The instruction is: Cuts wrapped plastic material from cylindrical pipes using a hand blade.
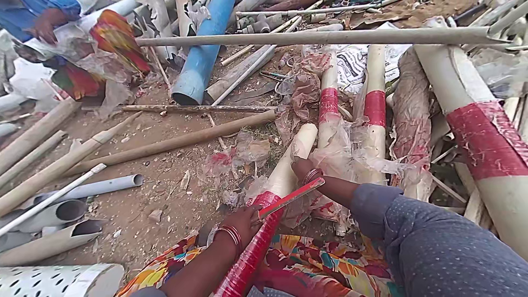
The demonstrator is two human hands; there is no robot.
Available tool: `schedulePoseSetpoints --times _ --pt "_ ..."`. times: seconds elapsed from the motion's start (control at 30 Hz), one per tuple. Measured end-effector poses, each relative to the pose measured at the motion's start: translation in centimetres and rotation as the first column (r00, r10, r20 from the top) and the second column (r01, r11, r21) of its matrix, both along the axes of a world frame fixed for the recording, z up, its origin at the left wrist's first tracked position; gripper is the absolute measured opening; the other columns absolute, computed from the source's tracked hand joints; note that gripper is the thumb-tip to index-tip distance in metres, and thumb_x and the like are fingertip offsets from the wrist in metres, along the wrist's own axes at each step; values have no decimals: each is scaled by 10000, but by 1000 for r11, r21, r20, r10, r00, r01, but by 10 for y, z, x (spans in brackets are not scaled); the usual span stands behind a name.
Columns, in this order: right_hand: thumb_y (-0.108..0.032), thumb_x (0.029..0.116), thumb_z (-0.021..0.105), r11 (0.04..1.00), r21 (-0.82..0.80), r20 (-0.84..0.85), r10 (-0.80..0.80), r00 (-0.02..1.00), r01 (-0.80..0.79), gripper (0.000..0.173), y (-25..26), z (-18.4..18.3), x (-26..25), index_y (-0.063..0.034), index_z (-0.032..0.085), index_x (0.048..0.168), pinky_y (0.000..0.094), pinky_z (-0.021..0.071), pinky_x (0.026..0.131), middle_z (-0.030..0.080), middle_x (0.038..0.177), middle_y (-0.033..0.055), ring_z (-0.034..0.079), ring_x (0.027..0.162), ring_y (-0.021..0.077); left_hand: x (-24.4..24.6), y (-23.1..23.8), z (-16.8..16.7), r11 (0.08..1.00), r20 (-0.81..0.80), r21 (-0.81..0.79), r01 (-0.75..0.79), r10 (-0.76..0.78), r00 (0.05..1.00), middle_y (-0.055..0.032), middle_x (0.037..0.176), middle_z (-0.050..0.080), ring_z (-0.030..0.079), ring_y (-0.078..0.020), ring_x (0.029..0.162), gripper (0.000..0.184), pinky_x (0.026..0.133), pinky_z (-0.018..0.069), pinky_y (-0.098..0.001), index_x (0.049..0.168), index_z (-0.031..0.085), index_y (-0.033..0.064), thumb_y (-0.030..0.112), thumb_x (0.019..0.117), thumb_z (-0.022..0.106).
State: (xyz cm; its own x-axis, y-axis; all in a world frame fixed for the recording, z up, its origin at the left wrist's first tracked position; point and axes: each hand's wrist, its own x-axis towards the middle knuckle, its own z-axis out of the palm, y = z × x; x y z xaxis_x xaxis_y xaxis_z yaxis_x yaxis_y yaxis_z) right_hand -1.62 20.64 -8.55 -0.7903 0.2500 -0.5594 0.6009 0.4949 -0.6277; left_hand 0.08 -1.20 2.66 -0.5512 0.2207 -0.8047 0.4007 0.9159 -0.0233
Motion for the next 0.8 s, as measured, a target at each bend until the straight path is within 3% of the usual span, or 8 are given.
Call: schedulePoseSetpoints --times 0.13,0.37,0.43,0.47,0.5,0.6,0.7,0.8 --pt "-154 1118 360 999 -36 35 13 999 -12 432 -11 24 8 55 472 1479 500 379 1136 564 1414 290 532 1357 374 -2 -5 0 1000 8 15 0 0 1000 -174 1530 489 532 -359 1359 572 1107 419 -535 1584 383 205 441 1076 496" --pt "-260 1135 387 965 -261 -81 -43 996 20 470 -8 -15 7 48 487 1475 505 362 1160 572 1415 283 534 1356 364 -7 -13 -2 994 5 94 -51 51 999 -179 1495 523 538 -342 1354 568 1120 409 -521 1575 392 182 433 1077 498" --pt "-316 1138 364 924 -314 -168 -280 945 218 449 6 -40 7 12 640 1273 456 481 867 648 992 185 614 913 270 -7 -16 -5 992 1 113 -52 52 999 -184 1491 524 533 -347 1358 568 1122 407 -526 1568 403 174 437 1074 503" --pt "-333 1143 318 890 -333 -173 -381 908 310 460 19 -49 5 -27 646 1247 385 444 708 546 837 88 522 728 195 -7 -17 -5 991 -5 120 -50 51 999 -185 1482 529 533 -348 1355 567 1118 408 -528 1560 413 166 442 1073 503" --pt "-328 1148 287 860 -342 -139 -445 885 379 466 35 -55 4 -30 612 1298 392 451 700 536 873 95 512 731 206 -7 -17 -6 991 -8 124 -49 50 999 -183 1479 532 531 -345 1357 566 1119 406 -527 1557 417 165 446 1073 501" --pt "-343 1145 301 806 -359 36 -491 870 470 512 56 -61 14 13 435 1488 495 458 1036 541 1416 268 586 1232 362 -7 -19 -7 989 2 140 -57 57 998 -191 1474 532 521 -353 1366 565 1124 399 -541 1559 414 164 444 1075 495" --pt "-363 1144 295 906 -283 77 -305 949 315 568 32 -52 29 68 427 1489 479 366 1159 461 1517 276 466 1407 347 -7 -20 -10 983 2 169 -64 65 998 -200 1458 542 528 -363 1354 562 1114 406 -554 1553 422 169 448 1072 499" --pt "-34 1055 492 976 27 111 214 971 -218 455 7 -37 36 124 414 1475 480 326 1194 458 1509 311 429 1437 394 -7 -19 -8 981 12 176 -81 80 997 -197 1459 541 530 -363 1353 572 1119 405 -550 1557 416 169 457 1070 497"
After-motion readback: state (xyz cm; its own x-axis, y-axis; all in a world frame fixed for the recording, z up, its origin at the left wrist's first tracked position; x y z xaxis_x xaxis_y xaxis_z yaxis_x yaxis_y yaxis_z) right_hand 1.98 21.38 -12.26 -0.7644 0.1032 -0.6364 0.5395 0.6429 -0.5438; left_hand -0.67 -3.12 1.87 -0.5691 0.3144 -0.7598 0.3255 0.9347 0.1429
